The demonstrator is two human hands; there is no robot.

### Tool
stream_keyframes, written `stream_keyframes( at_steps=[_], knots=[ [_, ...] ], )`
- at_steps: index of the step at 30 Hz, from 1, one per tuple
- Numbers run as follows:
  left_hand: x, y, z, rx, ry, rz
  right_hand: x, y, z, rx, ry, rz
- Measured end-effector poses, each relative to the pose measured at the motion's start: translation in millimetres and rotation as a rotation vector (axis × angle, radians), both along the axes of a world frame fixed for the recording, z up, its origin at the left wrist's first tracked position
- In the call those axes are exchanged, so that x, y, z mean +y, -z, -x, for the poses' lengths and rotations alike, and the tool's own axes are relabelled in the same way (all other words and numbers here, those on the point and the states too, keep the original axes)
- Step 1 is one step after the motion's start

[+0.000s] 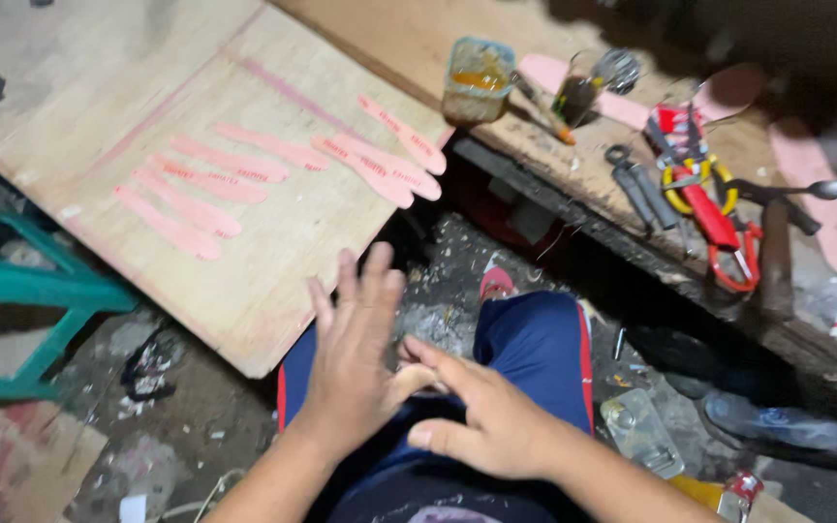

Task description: The person sits on the floor and uses a brush to apply yellow glue from a small container onto pink insole pieces, stacking the coated pieces on the workbench. They then press a glued insole piece onto a black sandal sole on their lap and trim the edges with scissors.

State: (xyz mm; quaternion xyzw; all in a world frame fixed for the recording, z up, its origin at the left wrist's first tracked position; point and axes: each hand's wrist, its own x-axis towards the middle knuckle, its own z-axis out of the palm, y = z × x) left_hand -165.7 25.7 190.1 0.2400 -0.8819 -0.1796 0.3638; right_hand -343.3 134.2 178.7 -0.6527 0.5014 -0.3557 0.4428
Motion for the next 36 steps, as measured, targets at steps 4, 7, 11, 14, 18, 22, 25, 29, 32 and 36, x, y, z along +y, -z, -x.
stream_keyframes(
  at_steps=[4, 7, 11, 14, 18, 22, 25, 29, 32, 36],
  knots=[
    [-34.3, -4.5, -14.2, 0.098, -0.301, -0.068, 20.9, -0.3, 7.4, 0.07, -0.165, 0.314],
    [-33.4, 23.2, -20.2, 0.441, -0.089, -0.641, 22.4, 3.8, 22.6, 0.083, -0.008, 0.242],
    [3.7, 91.1, 9.0, 0.473, 0.18, -0.905, 8.0, 24.6, 28.6, -0.68, 0.171, -0.102],
    [16.4, 122.6, 23.7, 0.45, 0.191, -0.901, 0.1, 47.2, 18.6, -0.855, 0.071, -0.056],
    [14.3, 141.4, 61.2, 0.581, 0.259, -0.844, -4.3, 74.7, -0.2, -0.789, 0.157, -0.009],
    [28.8, 148.1, 71.1, 0.44, 0.398, -1.072, -7.8, 81.1, -7.1, -0.774, 0.12, -0.025],
    [25.5, 136.9, 65.1, 0.435, 0.402, -1.26, -3.3, 65.7, -5.7, -0.742, 0.087, -0.028],
    [8.3, 92.3, 43.7, 0.563, 0.354, -1.406, 13.8, 29.7, 9.7, -0.662, 0.104, 0.061],
    [3.2, 54.5, 24.9, 0.636, 0.263, -1.313, 20.7, 9.1, 26.2, -0.675, 0.293, 0.11],
    [15.7, 23.0, 13.9, 0.637, 0.134, -1.2, 24.3, 0.4, 30.7, -0.584, 0.455, 0.144]
  ],
)
